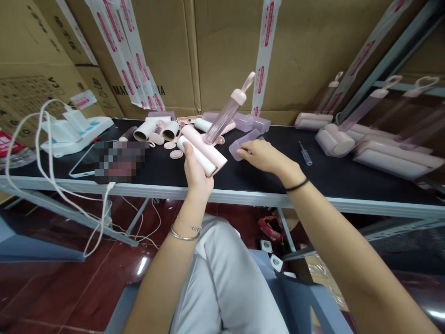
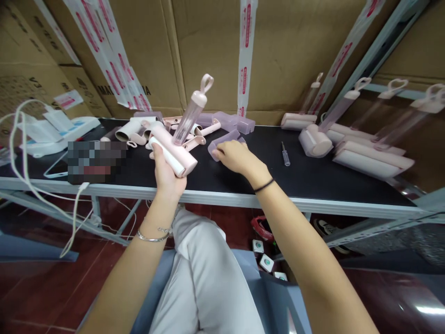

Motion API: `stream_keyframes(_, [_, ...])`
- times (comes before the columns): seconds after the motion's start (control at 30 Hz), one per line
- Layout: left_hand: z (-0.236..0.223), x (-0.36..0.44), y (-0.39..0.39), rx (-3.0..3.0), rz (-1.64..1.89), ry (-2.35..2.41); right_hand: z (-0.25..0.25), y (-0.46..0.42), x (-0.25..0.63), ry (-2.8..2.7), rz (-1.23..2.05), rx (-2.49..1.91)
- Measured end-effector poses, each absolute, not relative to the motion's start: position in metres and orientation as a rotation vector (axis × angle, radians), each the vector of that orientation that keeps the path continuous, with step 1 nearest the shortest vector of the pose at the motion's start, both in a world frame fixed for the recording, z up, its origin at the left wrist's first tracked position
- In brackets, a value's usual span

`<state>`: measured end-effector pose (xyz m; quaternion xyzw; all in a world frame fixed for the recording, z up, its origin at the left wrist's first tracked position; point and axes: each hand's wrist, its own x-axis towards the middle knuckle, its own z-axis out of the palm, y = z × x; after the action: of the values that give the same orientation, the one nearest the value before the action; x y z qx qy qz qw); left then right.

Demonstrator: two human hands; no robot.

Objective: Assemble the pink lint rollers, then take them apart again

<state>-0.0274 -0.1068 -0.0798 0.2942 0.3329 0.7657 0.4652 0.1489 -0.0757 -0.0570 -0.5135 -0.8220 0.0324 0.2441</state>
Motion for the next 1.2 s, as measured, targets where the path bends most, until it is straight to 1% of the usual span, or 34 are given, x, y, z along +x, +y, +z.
stream_keyframes(0.07, [-0.081,-0.025,-0.107,0.751,1.893,0.751,-0.054,-0.102,0.152,-2.116,0.173,-1.251])
stream_keyframes(0.13, [-0.084,-0.022,-0.107,0.827,1.856,0.696,-0.050,-0.121,0.147,-1.833,0.270,-1.121])
stream_keyframes(0.23, [-0.089,-0.018,-0.109,1.020,1.721,0.688,-0.044,-0.130,0.128,-1.469,0.599,-0.953])
stream_keyframes(0.3, [-0.091,-0.016,-0.112,1.195,1.641,0.679,-0.039,-0.128,0.116,-1.334,0.739,-0.883])
stream_keyframes(0.37, [-0.092,-0.015,-0.116,1.392,1.561,0.638,-0.031,-0.126,0.112,-1.286,0.684,-0.860])
stream_keyframes(0.53, [-0.090,-0.014,-0.122,1.822,1.309,0.678,-0.001,-0.128,0.137,-1.292,0.082,-0.924])
stream_keyframes(0.63, [-0.091,-0.010,-0.125,1.995,1.233,0.785,0.013,-0.127,0.154,-1.317,-0.126,-1.091])
stream_keyframes(0.77, [-0.094,-0.005,-0.129,2.092,1.270,0.899,0.010,-0.116,0.159,-1.494,-0.086,-1.224])
stream_keyframes(1.0, [-0.096,-0.005,-0.127,2.111,1.300,0.919,-0.014,-0.100,0.151,-1.578,0.062,-1.227])
stream_keyframes(1.2, [-0.097,-0.006,-0.129,2.164,1.282,0.936,-0.012,-0.098,0.160,-1.636,0.045,-1.376])
